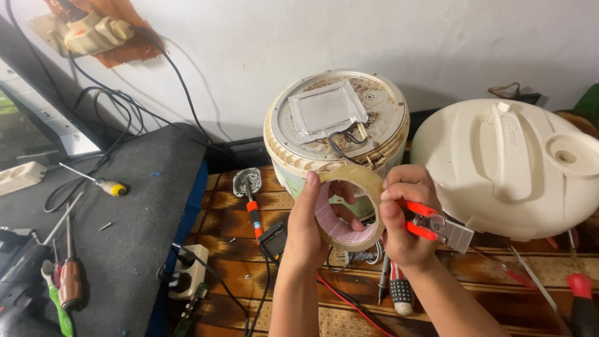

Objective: Repairing a rice cooker using various tools like a brush, tape, and pliers to clean and fix wiring.

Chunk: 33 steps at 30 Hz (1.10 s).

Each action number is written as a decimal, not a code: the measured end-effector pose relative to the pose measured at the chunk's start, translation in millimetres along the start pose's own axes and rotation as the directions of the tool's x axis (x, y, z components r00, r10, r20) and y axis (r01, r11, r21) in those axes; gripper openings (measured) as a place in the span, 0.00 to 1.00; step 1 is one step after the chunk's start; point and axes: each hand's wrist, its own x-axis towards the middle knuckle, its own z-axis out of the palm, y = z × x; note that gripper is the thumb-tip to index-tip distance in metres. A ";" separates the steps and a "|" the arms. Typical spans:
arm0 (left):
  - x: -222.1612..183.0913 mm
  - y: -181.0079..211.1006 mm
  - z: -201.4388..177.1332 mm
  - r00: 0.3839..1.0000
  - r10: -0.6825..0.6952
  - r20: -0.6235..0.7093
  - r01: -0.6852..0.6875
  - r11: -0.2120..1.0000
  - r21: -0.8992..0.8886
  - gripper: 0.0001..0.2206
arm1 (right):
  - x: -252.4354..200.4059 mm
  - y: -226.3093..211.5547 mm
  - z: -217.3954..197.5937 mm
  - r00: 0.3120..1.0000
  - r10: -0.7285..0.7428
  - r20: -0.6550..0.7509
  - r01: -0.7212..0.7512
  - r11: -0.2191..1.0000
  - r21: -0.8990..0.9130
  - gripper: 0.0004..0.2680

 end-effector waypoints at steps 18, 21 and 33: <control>-15.8 22.2 16.5 0.972 0.103 -0.210 -0.036 0.952 0.304 0.24 | -12.5 13.6 -6.6 0.989 0.140 0.047 -0.137 0.989 -0.062 0.11; -24.7 35.0 28.4 0.965 0.102 -0.242 0.007 0.911 0.413 0.30 | -16.8 25.1 -18.0 0.973 0.219 0.071 -0.209 0.970 -0.124 0.11; -46.3 60.7 47.8 0.974 0.049 -0.221 0.070 0.864 0.498 0.37 | -50.9 116.7 -82.6 0.920 0.265 0.289 -0.276 0.961 -0.004 0.10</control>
